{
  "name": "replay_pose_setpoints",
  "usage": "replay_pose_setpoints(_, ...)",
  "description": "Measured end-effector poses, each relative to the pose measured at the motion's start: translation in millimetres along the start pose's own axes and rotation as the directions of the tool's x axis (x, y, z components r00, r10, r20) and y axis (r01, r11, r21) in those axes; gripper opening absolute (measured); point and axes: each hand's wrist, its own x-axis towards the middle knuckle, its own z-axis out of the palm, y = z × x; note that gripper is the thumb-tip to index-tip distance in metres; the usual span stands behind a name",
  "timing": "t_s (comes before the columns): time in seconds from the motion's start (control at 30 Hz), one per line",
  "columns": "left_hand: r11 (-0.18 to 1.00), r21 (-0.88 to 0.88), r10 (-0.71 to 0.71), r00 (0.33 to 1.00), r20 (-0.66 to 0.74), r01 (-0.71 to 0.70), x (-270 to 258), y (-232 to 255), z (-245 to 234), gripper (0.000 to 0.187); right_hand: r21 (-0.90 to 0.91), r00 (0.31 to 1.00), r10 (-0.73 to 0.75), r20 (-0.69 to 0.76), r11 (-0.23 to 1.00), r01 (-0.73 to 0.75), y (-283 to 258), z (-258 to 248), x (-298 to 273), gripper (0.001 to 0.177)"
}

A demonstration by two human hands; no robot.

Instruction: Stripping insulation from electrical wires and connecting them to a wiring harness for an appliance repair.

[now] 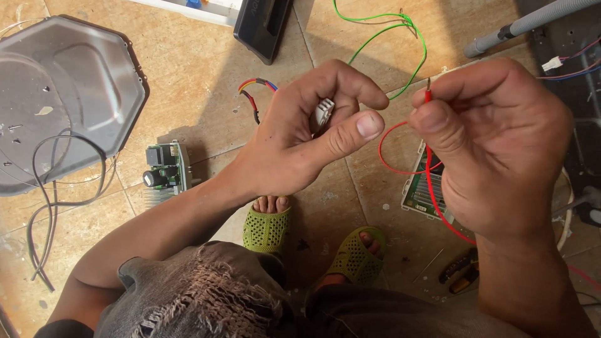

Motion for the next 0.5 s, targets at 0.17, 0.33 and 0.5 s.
replay_pose_setpoints(0.17, 0.996, -0.091, -0.008, 0.987, 0.158, 0.023, 10.8, 1.4, 12.7, 0.018, 0.199, 0.999, -0.039, 0.003, 0.979, 0.037, -3.1, 19.6, 6.1, 0.017)
replay_pose_setpoints(0.33, 0.962, -0.059, -0.249, 0.943, 0.221, 0.268, 7.9, -37.1, 14.9, 0.016, 0.386, 0.997, 0.046, -0.059, 0.922, -0.02, 39.9, 21.0, -6.4, 0.013)
replay_pose_setpoints(0.5, 0.852, -0.047, -0.51, 0.847, 0.151, 0.521, -14.6, -98.5, 12.6, 0.017, 0.033, 0.926, 0.122, -0.358, 0.992, -0.118, 104.4, -5.2, -50.0, 0.019)
